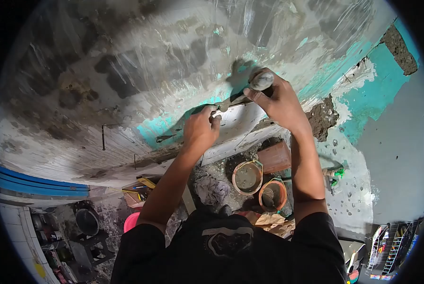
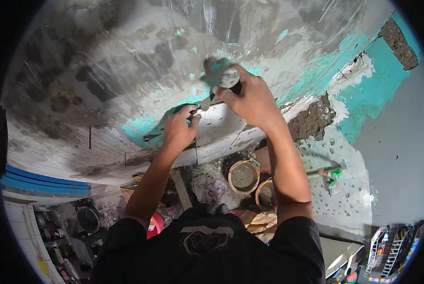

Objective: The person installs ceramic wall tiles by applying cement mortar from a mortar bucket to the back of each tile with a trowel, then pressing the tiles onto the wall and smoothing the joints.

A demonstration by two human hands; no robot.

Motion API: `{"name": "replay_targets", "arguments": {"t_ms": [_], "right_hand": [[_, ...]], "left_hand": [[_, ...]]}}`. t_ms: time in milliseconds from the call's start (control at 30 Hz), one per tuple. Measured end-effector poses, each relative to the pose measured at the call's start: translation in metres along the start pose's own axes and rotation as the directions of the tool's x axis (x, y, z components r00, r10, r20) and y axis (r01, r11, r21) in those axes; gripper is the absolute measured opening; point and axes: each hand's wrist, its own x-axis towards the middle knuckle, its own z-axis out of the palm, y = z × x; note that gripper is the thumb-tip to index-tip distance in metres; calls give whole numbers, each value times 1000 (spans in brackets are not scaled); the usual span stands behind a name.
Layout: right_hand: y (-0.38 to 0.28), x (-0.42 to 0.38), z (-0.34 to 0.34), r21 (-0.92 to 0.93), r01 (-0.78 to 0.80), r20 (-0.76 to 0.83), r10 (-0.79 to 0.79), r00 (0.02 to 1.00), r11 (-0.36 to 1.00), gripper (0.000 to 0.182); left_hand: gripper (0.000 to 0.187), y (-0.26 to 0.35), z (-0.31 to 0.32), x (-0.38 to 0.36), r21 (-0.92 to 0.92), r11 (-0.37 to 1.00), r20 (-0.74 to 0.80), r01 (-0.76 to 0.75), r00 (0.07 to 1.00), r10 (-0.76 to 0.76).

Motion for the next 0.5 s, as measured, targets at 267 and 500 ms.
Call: {"name": "replay_targets", "arguments": {"t_ms": [267,500], "right_hand": [[15,7,5,102,17,-45,-13,999,995,40],[36,20,-25,129,-101,-49,109,993,986,34]], "left_hand": [[30,-11,32,2,276,926,-232,-257,917,323],[26,-12,42,14,275,930,-359,-245,871,336]]}}
